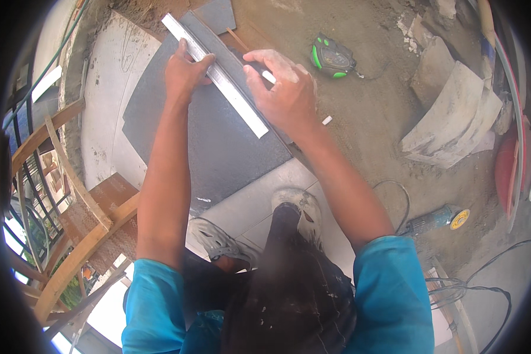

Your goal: The person measures and marks a large grey tile using a tape measure, marker, and straight edge. They then use an angle grinder to cut the tile along the marked line. The process is repeated for a second tile.

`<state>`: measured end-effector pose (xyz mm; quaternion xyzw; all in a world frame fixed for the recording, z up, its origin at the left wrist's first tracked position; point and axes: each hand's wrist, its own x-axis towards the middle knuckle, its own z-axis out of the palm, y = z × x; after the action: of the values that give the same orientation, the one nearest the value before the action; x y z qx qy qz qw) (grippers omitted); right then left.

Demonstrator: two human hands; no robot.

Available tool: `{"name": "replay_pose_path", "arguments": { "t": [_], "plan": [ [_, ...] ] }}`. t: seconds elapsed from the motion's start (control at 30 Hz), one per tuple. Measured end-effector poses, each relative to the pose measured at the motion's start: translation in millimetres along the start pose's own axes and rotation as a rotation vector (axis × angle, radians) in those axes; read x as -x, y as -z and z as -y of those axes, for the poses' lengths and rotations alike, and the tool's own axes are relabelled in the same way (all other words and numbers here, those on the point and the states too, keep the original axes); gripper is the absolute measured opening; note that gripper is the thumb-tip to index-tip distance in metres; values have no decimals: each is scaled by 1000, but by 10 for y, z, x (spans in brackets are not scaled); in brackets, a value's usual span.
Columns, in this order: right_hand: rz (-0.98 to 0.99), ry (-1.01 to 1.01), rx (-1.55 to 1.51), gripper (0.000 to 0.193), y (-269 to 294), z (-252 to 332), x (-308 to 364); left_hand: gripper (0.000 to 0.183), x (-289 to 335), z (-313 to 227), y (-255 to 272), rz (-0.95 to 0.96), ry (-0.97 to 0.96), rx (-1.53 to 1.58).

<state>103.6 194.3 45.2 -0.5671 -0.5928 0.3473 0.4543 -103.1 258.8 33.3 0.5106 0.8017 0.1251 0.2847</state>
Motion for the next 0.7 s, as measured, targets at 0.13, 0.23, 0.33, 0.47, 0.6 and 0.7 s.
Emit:
{"name": "replay_pose_path", "arguments": {
  "t": [0.13,0.23,0.33,0.47,0.6,0.7],
  "plan": [
    [14,169,61,23,-596,-133,-584,90,46,-109,8,-20,19,-4],
    [139,123,122,25,-815,-75,-822,90,5,-39,-6,-44,3,-18],
    [196,132,161,27,-986,-129,-991,90,-63,76,-71,-87,-58,-77],
    [229,145,198,27,-1078,-134,-1073,90,-65,97,-91,-87,-66,-87],
    [229,166,216,28,-1223,-200,-1133,93,-131,135,-108,-65,-82,-113],
    [267,173,266,25,-1240,-191,-1183,95,-150,163,-110,-56,-84,-112]
  ]
}}
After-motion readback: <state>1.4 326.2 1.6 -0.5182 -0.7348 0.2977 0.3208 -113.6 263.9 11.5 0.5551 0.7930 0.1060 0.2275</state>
